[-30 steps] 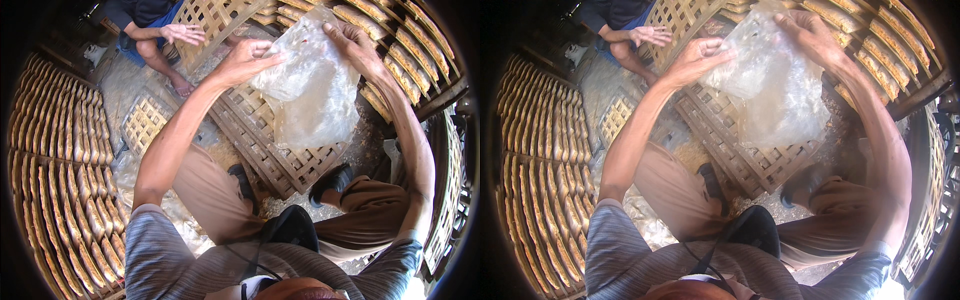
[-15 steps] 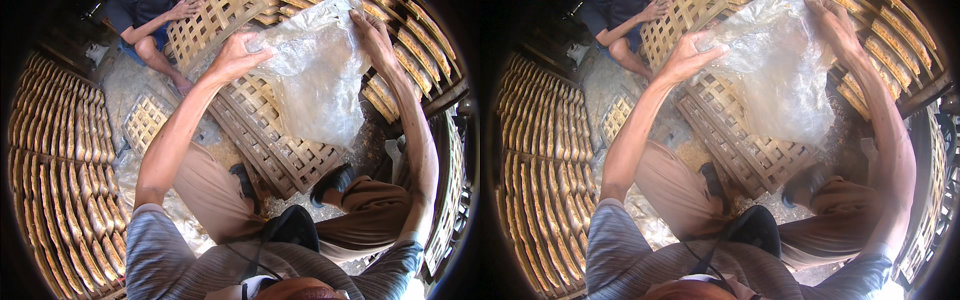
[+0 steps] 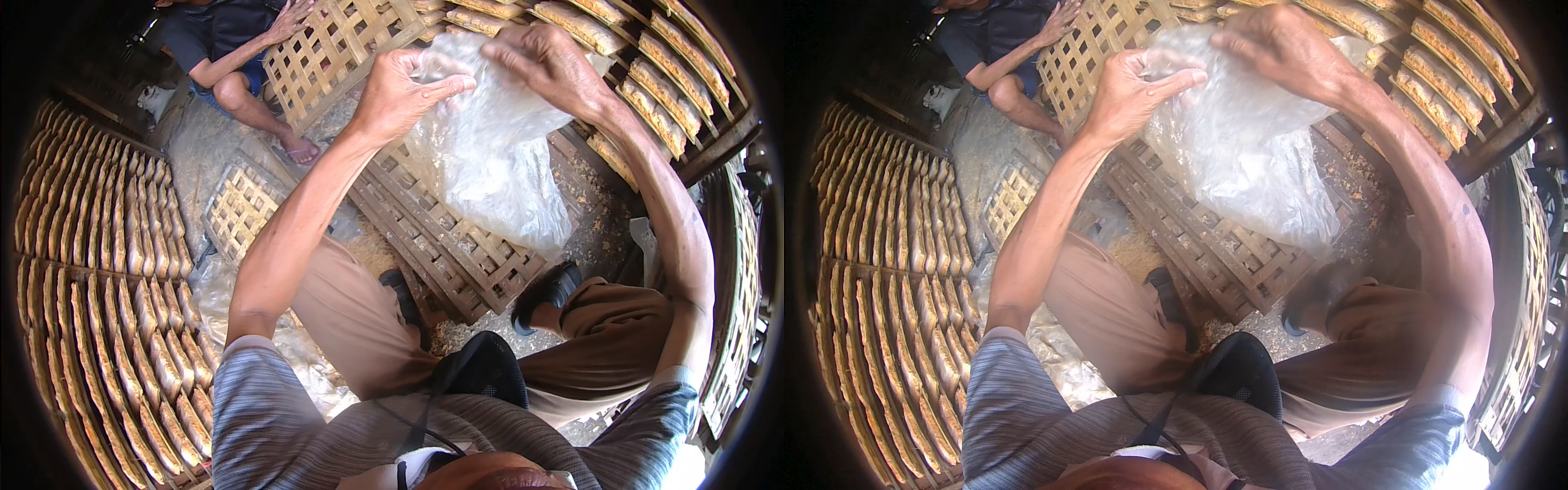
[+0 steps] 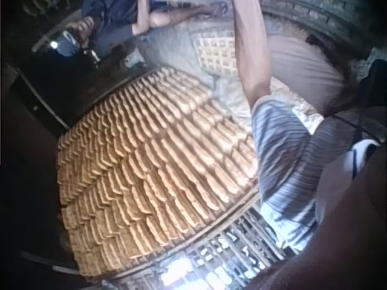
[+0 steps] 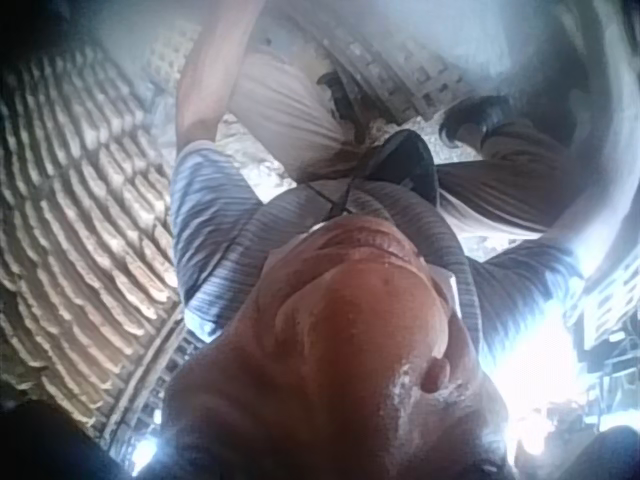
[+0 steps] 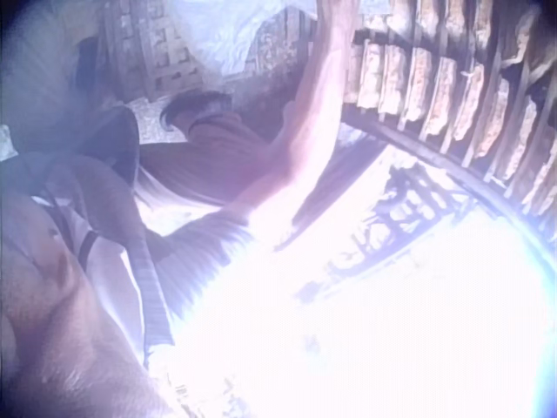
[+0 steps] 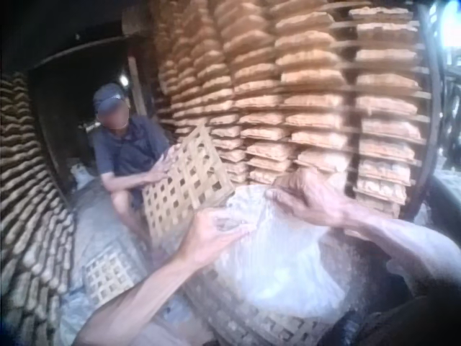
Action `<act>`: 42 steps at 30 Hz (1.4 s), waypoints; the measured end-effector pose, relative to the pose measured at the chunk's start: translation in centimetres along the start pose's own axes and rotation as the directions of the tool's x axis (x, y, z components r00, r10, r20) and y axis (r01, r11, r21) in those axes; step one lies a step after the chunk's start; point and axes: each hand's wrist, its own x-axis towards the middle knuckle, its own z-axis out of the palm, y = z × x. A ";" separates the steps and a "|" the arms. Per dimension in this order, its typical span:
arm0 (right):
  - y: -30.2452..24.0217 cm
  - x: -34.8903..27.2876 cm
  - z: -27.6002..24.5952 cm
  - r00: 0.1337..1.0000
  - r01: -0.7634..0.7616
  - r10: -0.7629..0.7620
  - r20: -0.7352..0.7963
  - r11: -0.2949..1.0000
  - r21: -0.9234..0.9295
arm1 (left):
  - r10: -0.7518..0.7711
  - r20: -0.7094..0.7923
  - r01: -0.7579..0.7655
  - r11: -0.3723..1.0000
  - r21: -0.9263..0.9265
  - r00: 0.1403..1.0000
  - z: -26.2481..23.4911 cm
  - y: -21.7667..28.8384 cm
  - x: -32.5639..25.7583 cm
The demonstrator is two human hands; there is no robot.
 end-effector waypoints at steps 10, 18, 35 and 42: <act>2.1 -0.3 0.9 0.981 0.060 -0.029 -0.190 0.985 0.162 | 0.051 -0.051 -0.057 0.990 -0.131 0.997 0.9 -0.5 0.4; 4.0 -0.1 -1.2 0.890 -0.004 0.093 -0.446 0.981 0.195 | -0.184 0.175 0.190 0.982 -0.016 0.967 0.2 -0.8 0.3; -0.7 -1.0 1.7 0.965 0.177 -0.085 -0.249 0.911 0.373 | -0.081 -0.027 0.075 0.979 -0.189 0.996 1.8 0.9 0.3; 3.2 0.5 -1.0 0.856 0.074 0.165 -0.490 0.899 0.432 | -0.200 0.122 0.211 0.974 -0.087 0.972 -0.1 -1.1 0.5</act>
